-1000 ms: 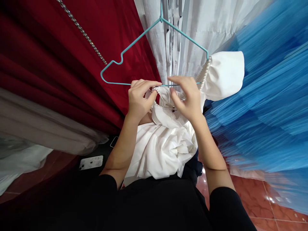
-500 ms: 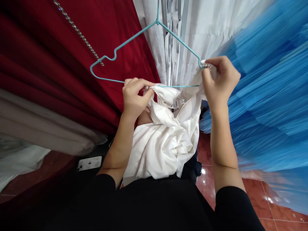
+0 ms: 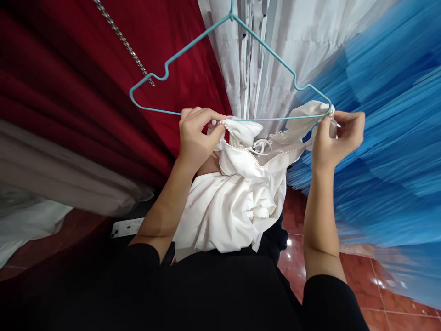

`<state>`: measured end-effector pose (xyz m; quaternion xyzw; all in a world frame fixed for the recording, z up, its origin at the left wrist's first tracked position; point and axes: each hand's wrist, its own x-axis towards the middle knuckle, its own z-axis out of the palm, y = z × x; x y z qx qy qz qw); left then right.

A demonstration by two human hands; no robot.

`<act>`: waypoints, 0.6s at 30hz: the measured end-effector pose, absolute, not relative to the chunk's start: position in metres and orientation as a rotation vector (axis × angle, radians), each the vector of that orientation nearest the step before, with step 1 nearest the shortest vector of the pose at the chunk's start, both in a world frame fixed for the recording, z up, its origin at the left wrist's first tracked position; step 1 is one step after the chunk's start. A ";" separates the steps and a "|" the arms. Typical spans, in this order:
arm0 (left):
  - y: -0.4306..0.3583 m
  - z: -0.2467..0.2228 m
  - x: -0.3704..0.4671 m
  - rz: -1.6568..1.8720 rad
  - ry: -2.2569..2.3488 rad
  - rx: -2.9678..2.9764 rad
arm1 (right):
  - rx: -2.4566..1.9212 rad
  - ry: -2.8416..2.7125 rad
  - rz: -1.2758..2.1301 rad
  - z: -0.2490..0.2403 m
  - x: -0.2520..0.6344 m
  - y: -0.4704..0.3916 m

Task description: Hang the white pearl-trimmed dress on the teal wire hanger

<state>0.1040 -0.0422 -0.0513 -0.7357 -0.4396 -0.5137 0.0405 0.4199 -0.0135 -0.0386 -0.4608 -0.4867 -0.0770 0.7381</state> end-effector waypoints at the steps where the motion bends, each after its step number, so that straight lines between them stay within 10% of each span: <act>1: -0.042 -0.052 0.106 -1.581 -1.346 -2.254 | -0.984 -1.054 -0.190 -0.045 0.417 -0.019; 18: -0.045 -0.055 0.115 -1.615 -1.310 -2.229 | -0.754 -1.871 -0.196 -0.047 0.321 -0.028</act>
